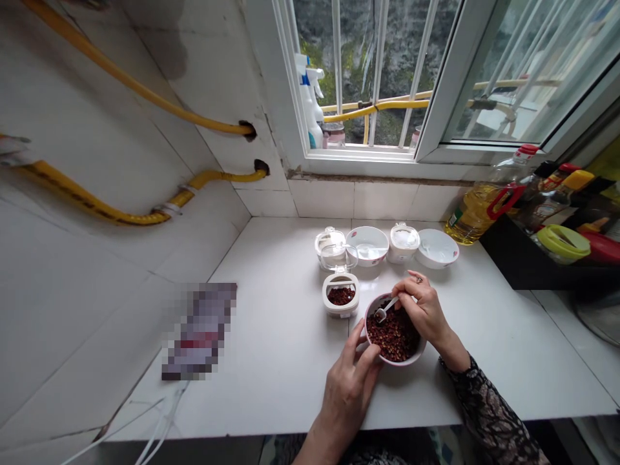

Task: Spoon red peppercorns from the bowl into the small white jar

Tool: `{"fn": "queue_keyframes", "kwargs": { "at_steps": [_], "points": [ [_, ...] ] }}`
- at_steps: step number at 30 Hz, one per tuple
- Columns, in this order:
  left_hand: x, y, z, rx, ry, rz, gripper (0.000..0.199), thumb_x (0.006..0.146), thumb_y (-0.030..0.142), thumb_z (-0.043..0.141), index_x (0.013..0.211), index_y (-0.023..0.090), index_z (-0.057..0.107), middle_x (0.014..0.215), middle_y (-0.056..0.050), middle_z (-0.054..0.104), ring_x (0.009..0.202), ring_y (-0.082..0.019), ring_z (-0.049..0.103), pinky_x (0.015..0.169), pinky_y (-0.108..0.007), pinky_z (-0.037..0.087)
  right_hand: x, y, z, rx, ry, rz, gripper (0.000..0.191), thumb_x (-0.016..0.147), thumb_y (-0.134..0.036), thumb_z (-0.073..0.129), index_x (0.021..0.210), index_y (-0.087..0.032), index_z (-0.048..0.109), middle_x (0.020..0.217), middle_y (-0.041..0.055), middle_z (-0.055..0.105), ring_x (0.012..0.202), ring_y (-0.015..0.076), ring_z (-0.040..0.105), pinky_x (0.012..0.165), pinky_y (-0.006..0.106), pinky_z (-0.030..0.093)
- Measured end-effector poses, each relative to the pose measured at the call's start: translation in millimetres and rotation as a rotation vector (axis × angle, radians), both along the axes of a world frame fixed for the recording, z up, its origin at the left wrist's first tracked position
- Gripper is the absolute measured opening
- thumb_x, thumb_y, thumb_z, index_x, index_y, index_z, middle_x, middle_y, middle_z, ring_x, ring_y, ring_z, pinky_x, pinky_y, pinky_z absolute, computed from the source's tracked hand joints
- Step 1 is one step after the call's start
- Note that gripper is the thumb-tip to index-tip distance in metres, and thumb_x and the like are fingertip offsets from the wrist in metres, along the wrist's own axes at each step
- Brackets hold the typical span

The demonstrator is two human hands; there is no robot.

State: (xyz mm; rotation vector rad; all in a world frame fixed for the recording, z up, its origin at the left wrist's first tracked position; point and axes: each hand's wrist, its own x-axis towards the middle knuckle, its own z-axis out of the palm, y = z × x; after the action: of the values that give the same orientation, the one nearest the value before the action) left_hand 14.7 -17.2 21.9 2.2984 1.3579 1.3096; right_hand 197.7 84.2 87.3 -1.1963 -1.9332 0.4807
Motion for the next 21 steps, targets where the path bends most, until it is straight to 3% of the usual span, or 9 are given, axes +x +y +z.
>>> {"fn": "queue_keyframes", "kwargs": {
  "at_steps": [7,12,17,21],
  "points": [
    [-0.9,0.2,1.3,-0.005,-0.001,-0.001,0.019,0.101,0.019,0.046,0.116,0.021,0.057,0.139,-0.019,0.052,0.100,-0.019,0.071,0.080,-0.027,0.060,-0.3,-0.3,-0.2,-0.011,0.000,-0.018,0.021,0.082,-0.015,0.046,0.072,-0.025,0.062,0.054,-0.0049,0.062,0.066,0.0192,0.062,0.107,0.049,0.035],
    [-1.2,0.4,0.6,-0.001,0.008,0.005,0.019,0.100,0.018,0.047,0.116,0.021,0.057,0.140,-0.018,0.053,0.099,-0.019,0.072,0.079,-0.027,0.061,0.0,0.8,1.5,-0.126,0.077,-0.028,0.021,0.081,-0.016,0.046,0.070,-0.025,0.062,0.052,-0.0048,0.063,0.065,0.0197,0.062,0.107,0.047,0.035],
    [-0.6,0.8,1.6,0.017,0.001,0.009,0.018,0.100,0.018,0.047,0.114,0.020,0.058,0.138,-0.019,0.054,0.099,-0.019,0.072,0.079,-0.026,0.060,1.1,1.3,4.7,-0.289,0.167,-0.065,0.020,0.082,-0.022,0.046,0.071,-0.023,0.063,0.056,-0.0009,0.066,0.067,0.0209,0.063,0.087,0.039,0.047],
    [-0.3,0.7,1.6,0.020,0.000,0.008,0.019,0.100,0.018,0.046,0.115,0.019,0.058,0.138,-0.021,0.053,0.102,-0.021,0.071,0.080,-0.028,0.061,-0.2,1.2,3.7,-0.184,0.069,-0.011,0.020,0.081,-0.017,0.046,0.071,-0.024,0.062,0.056,-0.0026,0.066,0.070,0.0206,0.063,0.103,0.045,0.038]
  ]
}}
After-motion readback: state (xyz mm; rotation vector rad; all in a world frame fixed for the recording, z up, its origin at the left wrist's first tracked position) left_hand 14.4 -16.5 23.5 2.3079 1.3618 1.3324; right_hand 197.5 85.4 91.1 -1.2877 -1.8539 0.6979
